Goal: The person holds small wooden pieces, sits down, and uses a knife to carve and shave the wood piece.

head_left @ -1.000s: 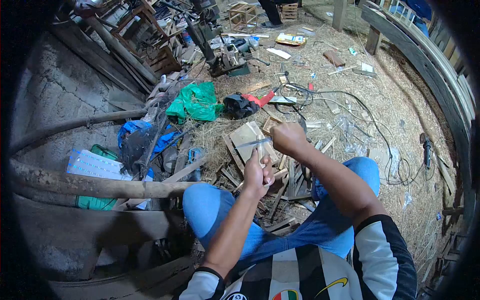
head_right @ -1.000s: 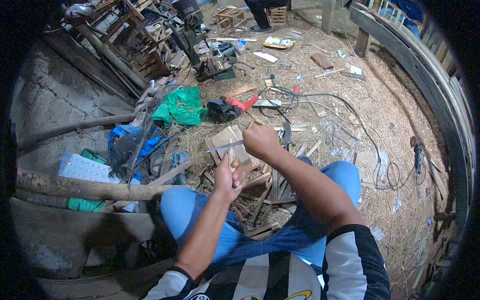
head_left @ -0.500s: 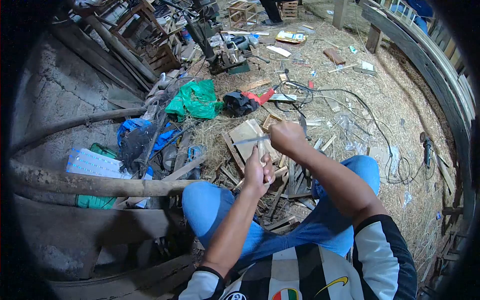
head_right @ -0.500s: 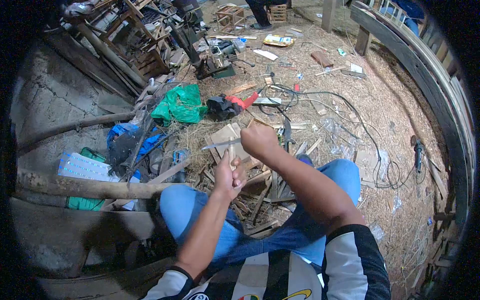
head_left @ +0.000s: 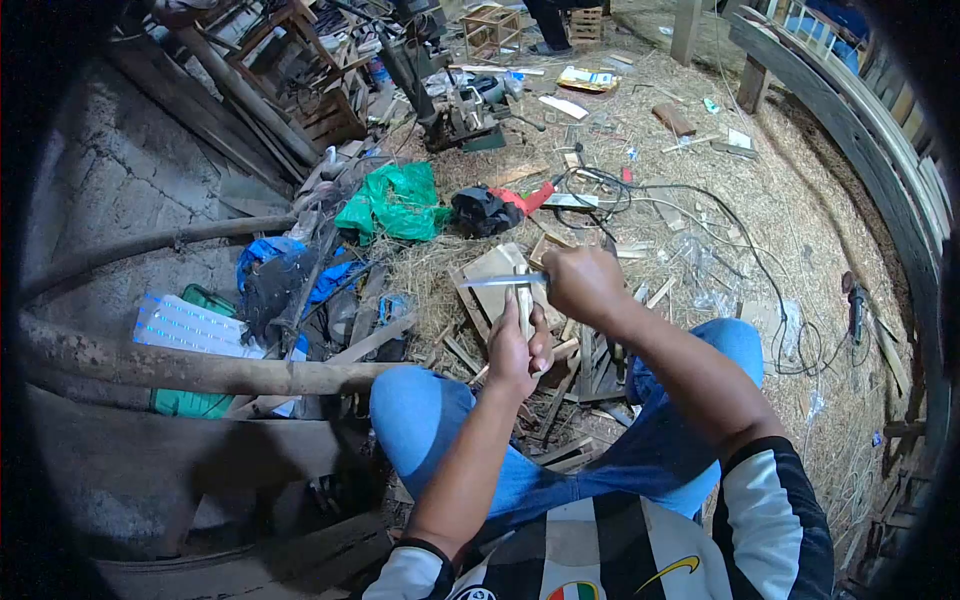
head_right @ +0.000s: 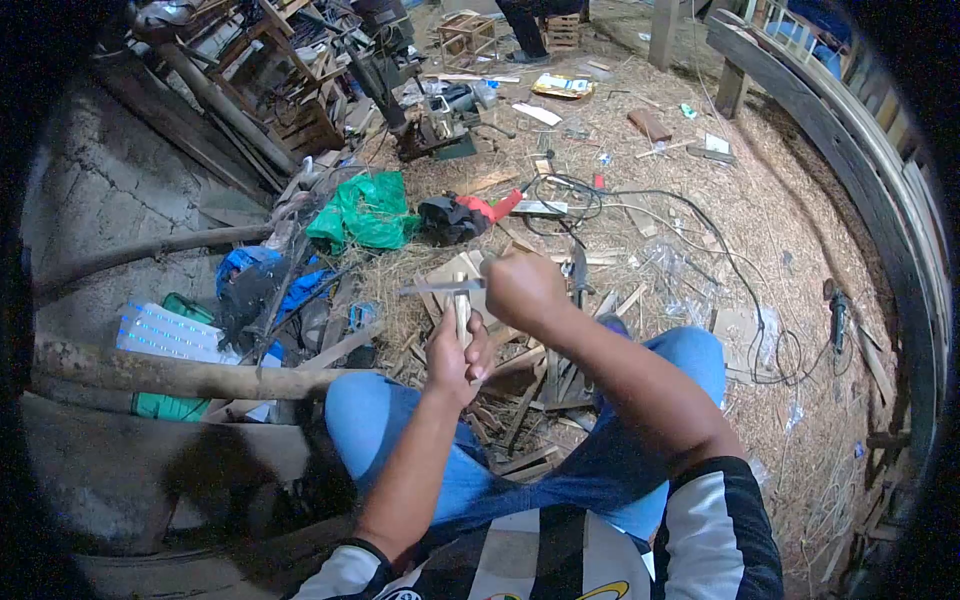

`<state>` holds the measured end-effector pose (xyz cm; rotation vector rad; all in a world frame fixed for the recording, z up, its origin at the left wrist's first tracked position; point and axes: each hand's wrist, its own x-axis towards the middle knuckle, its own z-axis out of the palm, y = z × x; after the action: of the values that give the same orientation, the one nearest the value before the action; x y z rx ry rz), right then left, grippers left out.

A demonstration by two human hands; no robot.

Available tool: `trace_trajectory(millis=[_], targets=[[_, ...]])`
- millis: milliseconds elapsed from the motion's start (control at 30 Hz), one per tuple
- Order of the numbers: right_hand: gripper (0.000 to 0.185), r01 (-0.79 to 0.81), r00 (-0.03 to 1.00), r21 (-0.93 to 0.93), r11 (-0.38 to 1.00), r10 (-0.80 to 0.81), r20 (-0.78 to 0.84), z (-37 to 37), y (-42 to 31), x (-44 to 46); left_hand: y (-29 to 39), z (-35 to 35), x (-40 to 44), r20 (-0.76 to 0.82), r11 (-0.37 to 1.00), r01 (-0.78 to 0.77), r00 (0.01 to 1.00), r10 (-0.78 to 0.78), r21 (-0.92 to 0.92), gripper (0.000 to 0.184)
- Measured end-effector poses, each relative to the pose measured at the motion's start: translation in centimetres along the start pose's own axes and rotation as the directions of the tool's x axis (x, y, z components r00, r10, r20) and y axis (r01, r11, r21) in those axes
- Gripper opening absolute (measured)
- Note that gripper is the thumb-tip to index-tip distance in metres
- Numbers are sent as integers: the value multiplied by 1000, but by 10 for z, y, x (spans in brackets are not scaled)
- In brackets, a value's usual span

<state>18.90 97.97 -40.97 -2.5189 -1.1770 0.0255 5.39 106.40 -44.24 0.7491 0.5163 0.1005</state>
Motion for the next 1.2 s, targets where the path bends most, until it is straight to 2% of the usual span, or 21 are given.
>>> trace_trajectory(millis=[67,267,400,500,567,633,700,767,800,833,900,933,967,1033,1200], targets=[[11,100,995,-16,995,-100,31,8,-4,-3,-1,2,-3,-30,1000,0,1000,-1,-13,48],[15,138,990,-4,990,-138,40,11,-5,-1,-1,10,-4,-58,998,-42,997,46,56,47],[15,108,993,-7,994,-107,56,18,-1,1,-2,15,-5,-63,995,-42,997,48,94,48],[17,68,995,-11,998,-67,79,19,4,4,-4,14,-6,-32,994,-63,997,66,86,48],[14,-31,992,-94,995,43,118,16,10,11,-4,12,-5,-35,997,-9,999,12,76,48],[14,-57,989,-97,994,69,127,19,12,13,-5,10,-3,-46,997,-8,999,11,74,49],[18,-93,993,-42,995,96,68,25,25,12,-8,7,-4,6,997,-45,999,44,67,51],[18,-188,980,-39,981,185,-80,33,78,25,-7,21,-27,106,984,-60,993,42,168,52],[17,-302,950,-93,949,308,58,17,81,34,-9,16,-26,66,992,-25,998,17,125,52],[16,-318,947,-100,943,320,6,5,72,35,-7,10,-23,64,993,-37,998,30,115,52],[15,-227,973,-65,972,223,-61,0,51,25,-3,3,-15,-17,997,-29,999,31,68,53],[15,-172,984,-106,979,175,15,-11,31,15,-1,1,-14,2,999,-28,1000,28,37,53],[14,-134,991,-28,991,134,14,-12,16,7,-1,2,-13,-2,999,-30,1000,30,32,53],[14,21,1000,-59,998,-22,-7,-3,3,2,2,6,-10,-46,993,-83,995,87,82,53],[15,72,996,-61,996,-69,58,2,-9,-3,-1,7,-7,-108,985,-87,989,104,150,53]])
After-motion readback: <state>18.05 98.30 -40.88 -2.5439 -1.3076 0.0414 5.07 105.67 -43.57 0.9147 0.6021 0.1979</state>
